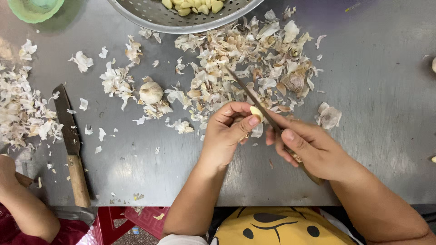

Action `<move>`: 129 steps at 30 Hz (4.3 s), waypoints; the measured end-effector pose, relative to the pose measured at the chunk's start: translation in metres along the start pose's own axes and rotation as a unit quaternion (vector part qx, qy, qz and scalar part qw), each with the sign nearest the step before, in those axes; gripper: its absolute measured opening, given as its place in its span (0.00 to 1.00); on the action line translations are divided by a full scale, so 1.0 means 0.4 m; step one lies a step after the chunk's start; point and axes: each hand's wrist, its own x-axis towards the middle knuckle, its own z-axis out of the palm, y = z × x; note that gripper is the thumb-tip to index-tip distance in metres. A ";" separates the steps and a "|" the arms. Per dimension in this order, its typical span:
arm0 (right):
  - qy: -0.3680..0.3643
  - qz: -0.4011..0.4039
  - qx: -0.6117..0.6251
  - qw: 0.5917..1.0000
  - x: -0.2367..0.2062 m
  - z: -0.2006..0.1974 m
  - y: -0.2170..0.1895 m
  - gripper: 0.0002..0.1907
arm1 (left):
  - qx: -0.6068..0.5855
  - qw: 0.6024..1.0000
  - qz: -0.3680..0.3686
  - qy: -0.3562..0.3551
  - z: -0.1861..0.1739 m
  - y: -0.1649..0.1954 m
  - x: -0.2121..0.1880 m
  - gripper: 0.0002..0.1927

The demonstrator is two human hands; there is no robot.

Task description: The person peels garlic cloves one at a time at a stainless steel table, using a small knife to trim and remove the papery skins from each clove by hand, and drops the peeled cloves into a metal colander filled with other peeled cloves while discarding skins onto the table.

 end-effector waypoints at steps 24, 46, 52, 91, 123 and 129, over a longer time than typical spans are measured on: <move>0.004 -0.017 -0.095 0.995 0.005 0.007 -0.032 0.30 | 0.321 0.912 0.254 0.006 0.026 0.039 -0.022 0.12; 0.135 0.053 0.212 0.966 0.025 -0.040 -0.036 0.29 | 0.136 0.960 0.211 0.124 0.004 0.268 0.240 0.21; 0.143 0.053 0.165 0.974 0.027 -0.032 -0.035 0.29 | -0.046 0.993 0.111 0.008 -0.001 0.205 0.206 0.18; -0.020 0.035 0.020 0.999 -0.006 0.008 -0.005 0.34 | 0.475 0.818 0.321 0.050 0.018 0.026 -0.025 0.15; 0.075 -0.039 -0.082 0.993 0.006 0.006 0.001 0.29 | 0.028 0.998 0.045 -0.039 -0.029 0.002 -0.015 0.12; 0.058 -0.046 -0.125 0.989 0.004 0.023 0.004 0.30 | 0.069 0.987 0.138 -0.039 -0.006 -0.006 -0.020 0.10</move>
